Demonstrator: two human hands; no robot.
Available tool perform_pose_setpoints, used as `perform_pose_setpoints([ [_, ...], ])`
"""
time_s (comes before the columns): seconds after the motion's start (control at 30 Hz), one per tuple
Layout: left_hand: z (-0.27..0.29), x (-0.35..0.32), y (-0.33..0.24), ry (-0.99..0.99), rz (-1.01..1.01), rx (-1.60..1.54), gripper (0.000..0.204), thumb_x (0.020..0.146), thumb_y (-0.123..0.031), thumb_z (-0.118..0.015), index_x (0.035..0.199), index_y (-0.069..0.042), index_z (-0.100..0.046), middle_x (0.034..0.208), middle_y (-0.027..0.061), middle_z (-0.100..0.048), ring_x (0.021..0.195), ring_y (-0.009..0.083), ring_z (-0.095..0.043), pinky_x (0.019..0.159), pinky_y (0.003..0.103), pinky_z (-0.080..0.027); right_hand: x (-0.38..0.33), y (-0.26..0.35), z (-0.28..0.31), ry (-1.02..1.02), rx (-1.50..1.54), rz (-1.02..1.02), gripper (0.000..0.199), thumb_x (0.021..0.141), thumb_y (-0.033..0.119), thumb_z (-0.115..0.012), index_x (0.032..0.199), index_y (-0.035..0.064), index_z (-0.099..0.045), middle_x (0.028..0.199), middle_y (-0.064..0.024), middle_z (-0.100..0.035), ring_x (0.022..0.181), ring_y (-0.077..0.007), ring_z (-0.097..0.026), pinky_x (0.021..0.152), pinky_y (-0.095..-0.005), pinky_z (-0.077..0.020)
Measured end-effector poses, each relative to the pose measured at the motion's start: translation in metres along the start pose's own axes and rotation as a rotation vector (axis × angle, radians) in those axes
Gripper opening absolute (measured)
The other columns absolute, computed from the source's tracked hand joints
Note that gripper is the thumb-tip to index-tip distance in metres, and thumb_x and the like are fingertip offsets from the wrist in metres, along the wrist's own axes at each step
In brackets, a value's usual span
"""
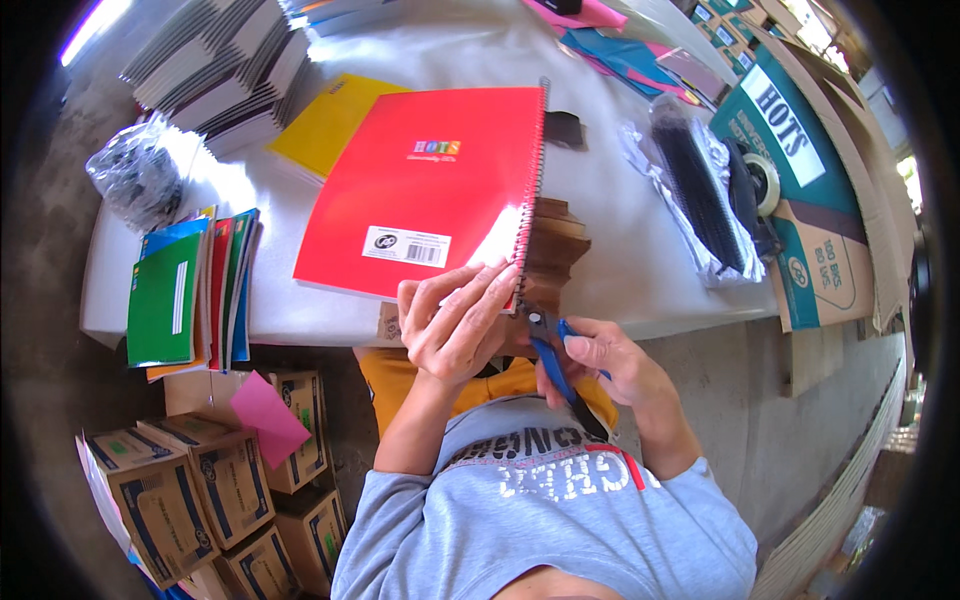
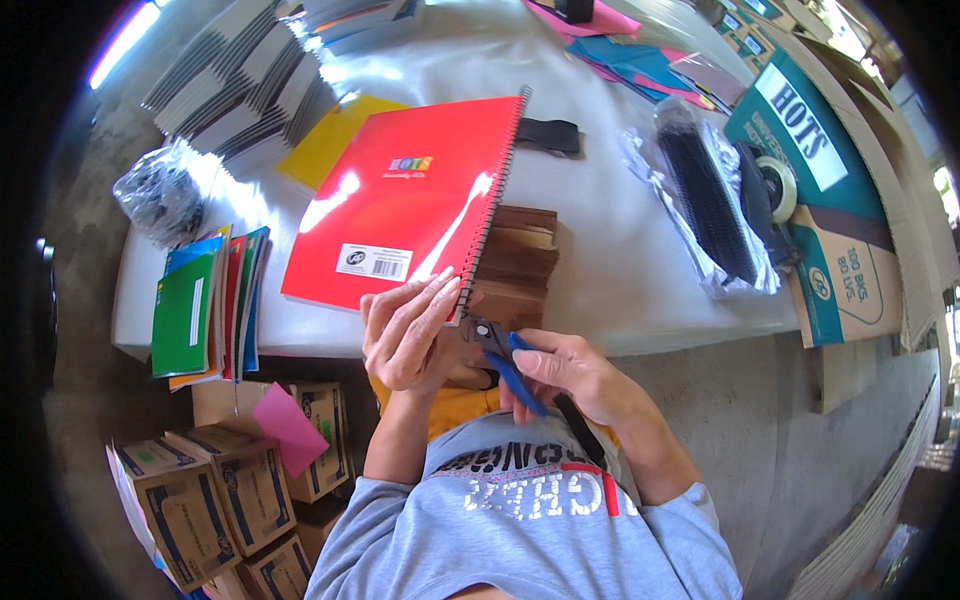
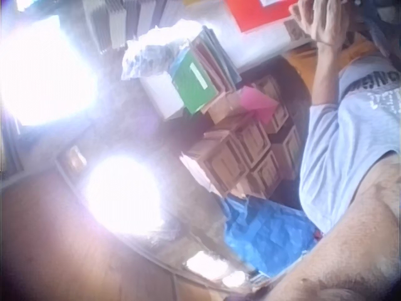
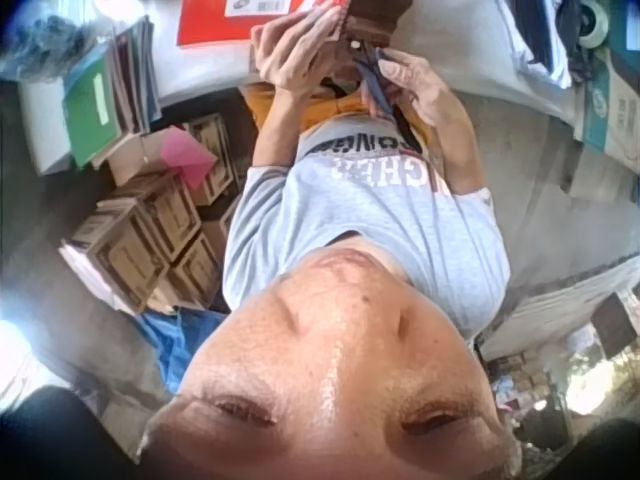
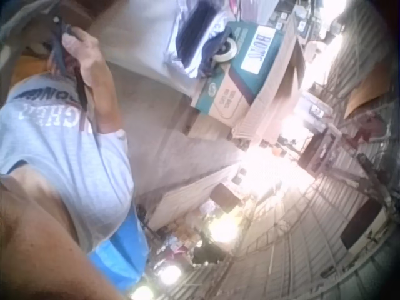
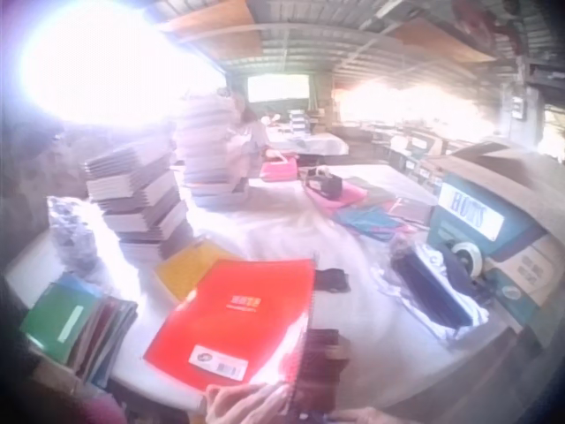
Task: The person aligns notebooks against a guide, threads spiral coils through the punched holes, and uses a handheld tool to crimp the ends of the coils.
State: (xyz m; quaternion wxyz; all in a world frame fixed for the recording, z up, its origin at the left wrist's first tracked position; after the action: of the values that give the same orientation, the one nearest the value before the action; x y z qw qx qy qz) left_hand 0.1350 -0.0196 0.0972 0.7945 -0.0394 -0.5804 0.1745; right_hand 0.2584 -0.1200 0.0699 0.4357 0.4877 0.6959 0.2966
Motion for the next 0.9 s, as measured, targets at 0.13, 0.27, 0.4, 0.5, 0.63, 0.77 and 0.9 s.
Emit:
perform_pose_setpoints([
  [0.13, 0.030, 0.014, 0.025, -0.287, 0.074, -0.018, 0.022, 0.066, 0.004, -0.065, 0.087, -0.004, -0.068, 0.079, 0.0061, -0.069, 0.065, 0.0181, -0.063, 0.056, 0.026, -0.040, -0.003, 0.025, 0.012, -0.296, -0.448, 0.511, 0.055, 0.088, 0.041, -0.052, 0.124, -0.0008, -0.047, 0.100, -0.0100, -0.057, 0.087, -0.0164, -0.056, 0.076, -0.0273, -0.0429],
  [0.27, 0.092, 0.036, 0.092, -0.836, 0.474, -0.289, 0.014, 0.081, -0.001, -0.062, 0.095, 0.000, -0.058, 0.091, 0.0080, -0.063, 0.072, 0.0094, -0.055, 0.063, 0.022, -0.044, -0.016, 0.042, 0.072, -0.512, -0.442, 0.657, 0.057, 0.086, 0.038, -0.051, 0.129, 0.0006, -0.044, 0.109, -0.0087, -0.055, 0.102, -0.0163, -0.051, 0.091, -0.0320, -0.0362],
  [0.4, 0.174, 0.032, 0.156, -1.354, 0.387, -0.395, 0.013, 0.089, -0.012, -0.058, 0.093, -0.003, -0.049, 0.085, 0.0042, -0.053, 0.078, 0.0109, -0.053, 0.071, 0.025, -0.046, 0.013, 0.056, 0.112, -0.621, -0.715, 0.528, 0.047, 0.091, 0.030, -0.051, 0.129, 0.0013, -0.045, 0.122, -0.0077, -0.051, 0.109, -0.0162, -0.047, 0.098, -0.0308, -0.0320],
  [0.5, 0.231, 0.010, 0.188, -1.388, 0.463, -0.312, 0.018, 0.087, -0.013, -0.060, 0.095, -0.003, -0.047, 0.091, 0.0048, -0.052, 0.077, 0.0127, -0.053, 0.071, 0.026, -0.049, 0.039, 0.064, 0.128, -0.771, -1.176, 0.524, 0.042, 0.093, 0.030, -0.048, 0.124, 0.0018, -0.049, 0.120, -0.0142, -0.052, 0.112, -0.0244, -0.048, 0.098, -0.0327, -0.0324],
  [0.63, 0.291, -0.014, 0.192, -1.539, 0.584, -0.134, 0.019, 0.086, -0.001, -0.055, 0.100, 0.000, -0.041, 0.091, 0.0140, -0.052, 0.088, 0.0223, -0.056, 0.074, 0.031, -0.054, 0.082, 0.073, 0.140, -0.808, -1.362, 0.603, 0.041, 0.091, 0.029, -0.050, 0.124, 0.0043, -0.049, 0.110, -0.0171, -0.053, 0.104, -0.0311, -0.050, 0.093, -0.0371, -0.0356],
  [0.77, 0.284, -0.067, 0.212, -1.082, 0.841, 0.769, 0.019, 0.080, -0.008, -0.062, 0.092, -0.003, -0.048, 0.088, 0.0138, -0.052, 0.087, 0.0244, -0.052, 0.083, 0.039, -0.043, 0.115, 0.063, 0.149, -0.850, -1.684, 0.298, 0.040, 0.088, 0.034, -0.053, 0.123, 0.0136, -0.052, 0.109, -0.0136, -0.051, 0.103, -0.0307, -0.048, 0.092, -0.0448, -0.0352],
  [0.9, 0.280, -0.088, 0.215, -0.617, 0.986, 1.071, 0.021, 0.076, -0.018, -0.069, 0.081, -0.005, -0.053, 0.080, 0.0084, -0.053, 0.083, 0.0276, -0.050, 0.087, 0.042, -0.036, 0.123, 0.071, 0.142, -0.829, -1.796, -0.050, 0.038, 0.083, 0.040, -0.056, 0.117, 0.0218, -0.056, 0.117, -0.0086, -0.048, 0.112, -0.0301, -0.044, 0.091, -0.0529, -0.0343],
])
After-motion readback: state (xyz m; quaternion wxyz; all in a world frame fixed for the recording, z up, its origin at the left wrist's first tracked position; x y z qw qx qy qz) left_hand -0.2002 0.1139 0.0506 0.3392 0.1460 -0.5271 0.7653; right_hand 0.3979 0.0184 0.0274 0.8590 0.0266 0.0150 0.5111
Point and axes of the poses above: each hand's wrist, its own x-axis towards the middle knuckle, its own z-axis out of the back of the hand, y = z × x, the point moved 5 cm from there along x, towards the middle knuckle
